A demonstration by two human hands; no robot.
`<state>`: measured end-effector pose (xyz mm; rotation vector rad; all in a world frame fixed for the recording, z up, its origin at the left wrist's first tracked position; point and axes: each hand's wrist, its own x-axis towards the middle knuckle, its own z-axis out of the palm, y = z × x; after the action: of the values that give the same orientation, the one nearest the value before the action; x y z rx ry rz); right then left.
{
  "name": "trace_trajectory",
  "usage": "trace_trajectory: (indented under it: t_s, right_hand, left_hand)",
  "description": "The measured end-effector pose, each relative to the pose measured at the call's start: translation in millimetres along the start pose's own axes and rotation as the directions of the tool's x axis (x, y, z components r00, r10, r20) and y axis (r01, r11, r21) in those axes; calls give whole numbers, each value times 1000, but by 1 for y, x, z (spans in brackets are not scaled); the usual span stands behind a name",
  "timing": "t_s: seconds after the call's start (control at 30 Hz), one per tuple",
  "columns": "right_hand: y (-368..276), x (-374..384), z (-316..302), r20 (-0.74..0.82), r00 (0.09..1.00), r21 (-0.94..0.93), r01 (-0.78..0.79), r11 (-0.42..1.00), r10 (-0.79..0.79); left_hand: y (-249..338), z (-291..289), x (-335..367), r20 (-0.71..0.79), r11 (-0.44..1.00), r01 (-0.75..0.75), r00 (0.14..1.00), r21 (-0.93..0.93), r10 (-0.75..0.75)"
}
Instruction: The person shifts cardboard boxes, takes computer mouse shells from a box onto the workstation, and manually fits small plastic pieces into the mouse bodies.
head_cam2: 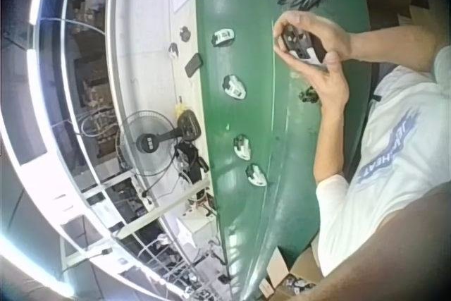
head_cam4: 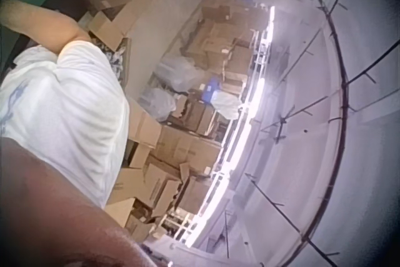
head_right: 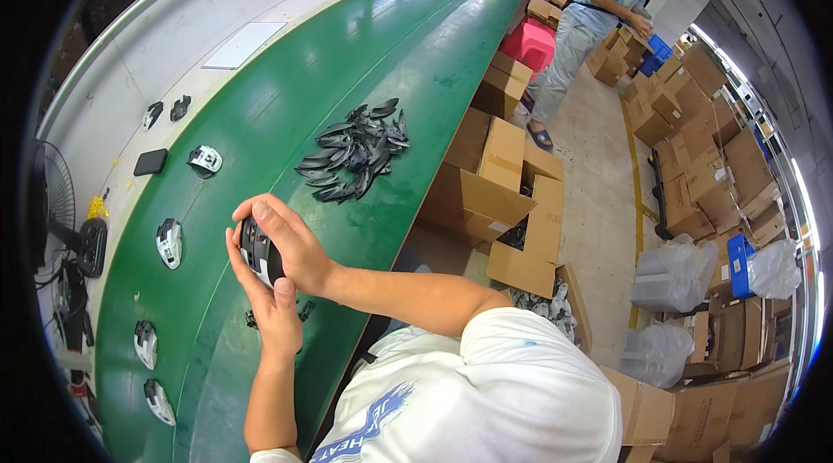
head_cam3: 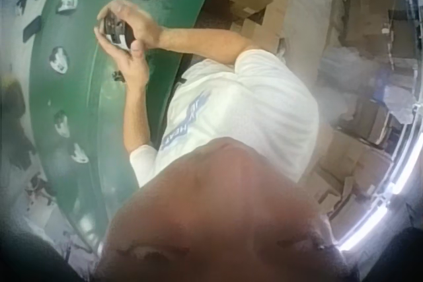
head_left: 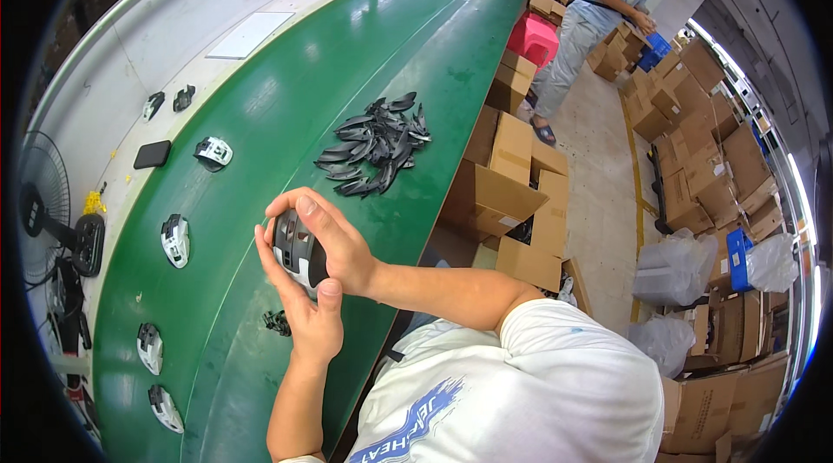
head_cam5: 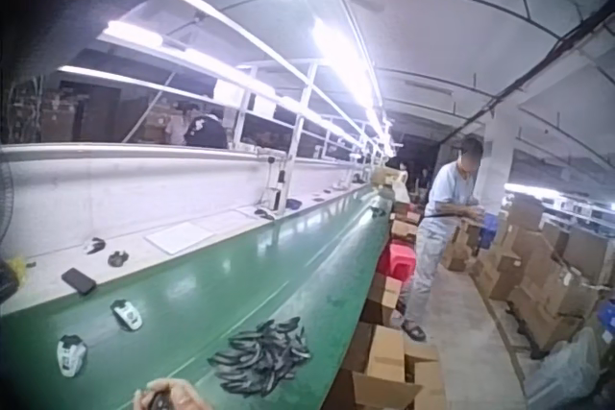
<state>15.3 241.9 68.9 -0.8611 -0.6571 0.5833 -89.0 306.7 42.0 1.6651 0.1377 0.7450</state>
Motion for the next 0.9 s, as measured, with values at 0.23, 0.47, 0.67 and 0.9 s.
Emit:
trace_trajectory:
  t_s: [0.23,0.47,0.67,0.9]
  right_hand:
    - [15,-5,19,62,982,-161,186,969,-178]
    - [15,-8,38,202,953,-388,290,875,-227]
    - [7,25,11,161,982,-144,-74,987,97]
    - [10,1,-76,-105,975,-489,-222,844,196]
  left_hand:
    - [-6,0,-6,-95,997,-50,994,57,55]
    - [-30,-32,-2,-179,988,-137,973,75,148]
    - [-18,-53,24,-237,914,-29,969,-404,-75]
    - [-7,-76,38,8,690,271,933,-671,-359]
